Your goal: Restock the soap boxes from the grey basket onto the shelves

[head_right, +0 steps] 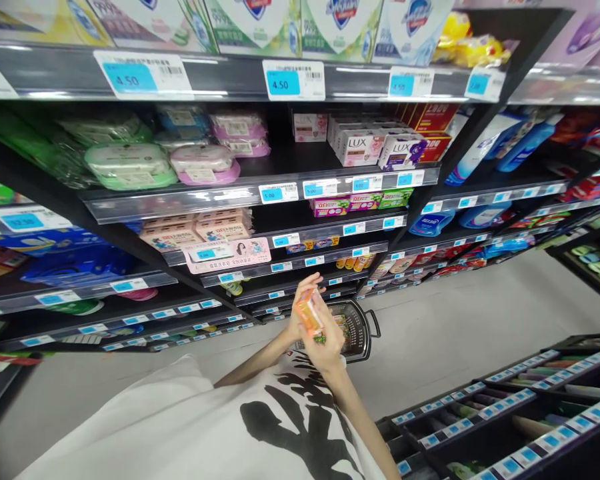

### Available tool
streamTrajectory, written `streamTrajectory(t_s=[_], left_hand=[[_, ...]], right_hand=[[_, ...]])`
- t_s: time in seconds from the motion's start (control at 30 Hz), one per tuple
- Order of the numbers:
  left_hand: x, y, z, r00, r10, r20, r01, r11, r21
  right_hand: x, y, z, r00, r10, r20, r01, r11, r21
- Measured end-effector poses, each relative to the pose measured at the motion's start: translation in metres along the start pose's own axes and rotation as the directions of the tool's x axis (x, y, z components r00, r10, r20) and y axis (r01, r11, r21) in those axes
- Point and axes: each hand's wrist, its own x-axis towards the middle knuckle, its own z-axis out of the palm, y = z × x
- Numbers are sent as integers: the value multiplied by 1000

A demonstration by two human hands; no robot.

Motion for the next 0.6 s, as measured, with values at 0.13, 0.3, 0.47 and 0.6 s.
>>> streamTrajectory(t_s=[0.13, 0.3, 0.47, 0.6], left_hand=[[1, -6, -7, 972, 233, 45, -236, 965, 116], [3, -10, -19, 916, 162, 366, -272, 923, 271], [10, -3, -34, 741, -103, 663, -214, 900, 379], [21, 12, -48, 591, -294, 751, -77, 906, 415]], right_hand=[[-4, 11, 6, 774, 579, -254, -495, 805, 327], [0, 23, 17, 430, 894, -125, -539, 365, 759], [-15, 33, 23, 246, 968, -57, -475, 172, 863], [-29, 34, 21, 312, 942, -124, -552, 286, 784]])
